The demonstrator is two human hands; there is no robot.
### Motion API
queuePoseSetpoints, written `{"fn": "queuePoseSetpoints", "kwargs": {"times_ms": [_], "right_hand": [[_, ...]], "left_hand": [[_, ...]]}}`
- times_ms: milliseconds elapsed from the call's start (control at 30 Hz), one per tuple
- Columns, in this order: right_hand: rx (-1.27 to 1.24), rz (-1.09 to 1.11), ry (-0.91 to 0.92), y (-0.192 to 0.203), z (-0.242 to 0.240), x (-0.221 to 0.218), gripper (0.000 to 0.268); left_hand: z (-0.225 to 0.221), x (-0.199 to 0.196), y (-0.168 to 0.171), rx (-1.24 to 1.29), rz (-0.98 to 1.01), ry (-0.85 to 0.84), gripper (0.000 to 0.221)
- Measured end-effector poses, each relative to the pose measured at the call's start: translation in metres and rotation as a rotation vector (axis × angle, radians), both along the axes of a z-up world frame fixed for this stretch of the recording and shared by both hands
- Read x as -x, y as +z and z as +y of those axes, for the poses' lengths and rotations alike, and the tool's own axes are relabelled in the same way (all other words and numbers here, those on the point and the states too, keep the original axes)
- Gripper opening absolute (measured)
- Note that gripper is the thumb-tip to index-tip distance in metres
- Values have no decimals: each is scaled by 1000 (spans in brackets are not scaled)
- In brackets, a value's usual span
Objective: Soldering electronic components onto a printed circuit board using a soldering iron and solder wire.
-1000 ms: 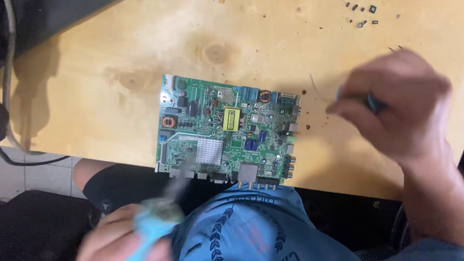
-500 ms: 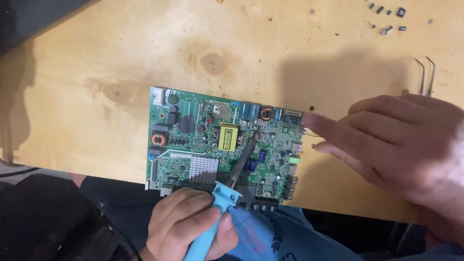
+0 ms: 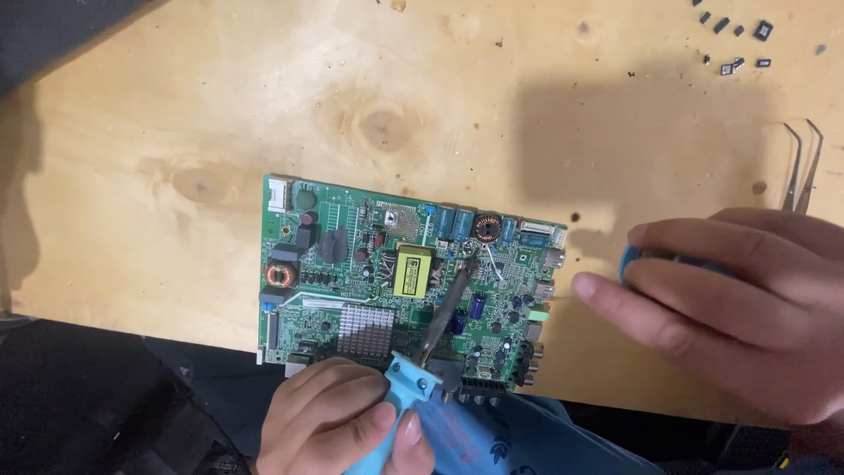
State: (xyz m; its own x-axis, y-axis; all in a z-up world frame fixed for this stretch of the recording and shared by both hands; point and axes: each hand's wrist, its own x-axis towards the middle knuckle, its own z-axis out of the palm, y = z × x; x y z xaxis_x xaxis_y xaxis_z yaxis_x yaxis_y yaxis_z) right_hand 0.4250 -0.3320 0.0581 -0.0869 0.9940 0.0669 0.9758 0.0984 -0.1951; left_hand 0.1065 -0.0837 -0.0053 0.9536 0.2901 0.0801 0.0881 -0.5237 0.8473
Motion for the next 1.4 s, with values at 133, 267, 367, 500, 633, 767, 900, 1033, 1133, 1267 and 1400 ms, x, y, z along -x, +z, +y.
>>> {"fn": "queuePoseSetpoints", "kwargs": {"times_ms": [133, 267, 367, 500, 633, 767, 900, 1033, 1133, 1267, 1400], "right_hand": [[-9, -12, 35, -7, 1, -1, 38], [109, -85, 14, -12, -7, 2, 49], [13, -83, 54, -17, -4, 0, 37], [-68, 239, -158, -35, -16, -7, 25], [-136, 627, -464, -35, -14, -7, 17], [73, 839, -788, -37, -19, -1, 30], [-135, 434, -716, -50, -15, -8, 12], [-191, -90, -508, -70, -12, -15, 7], [-139, -340, -484, -58, 3, -4, 14], [-195, -321, -408, -47, 28, 0, 9], [-240, -252, -349, -45, 38, 8, 19]], "left_hand": [[10, 18, -23, -71, -53, -211, 58], [16, 32, -35, -67, 0, -403, 57], [6, 13, -16, -53, -37, -175, 62], [2, 10, -3, 15, 3, -51, 54], [4, 10, -7, 13, 0, -26, 51], [5, 18, -9, 26, 9, -71, 57], [2, 15, -5, 57, -18, -18, 53], [-7, 0, 1, 39, -73, 125, 42], [0, 13, -2, 52, -29, 12, 54], [-5, 1, 0, 41, -70, 51, 48], [-11, -7, 0, 20, -96, 149, 37]]}}
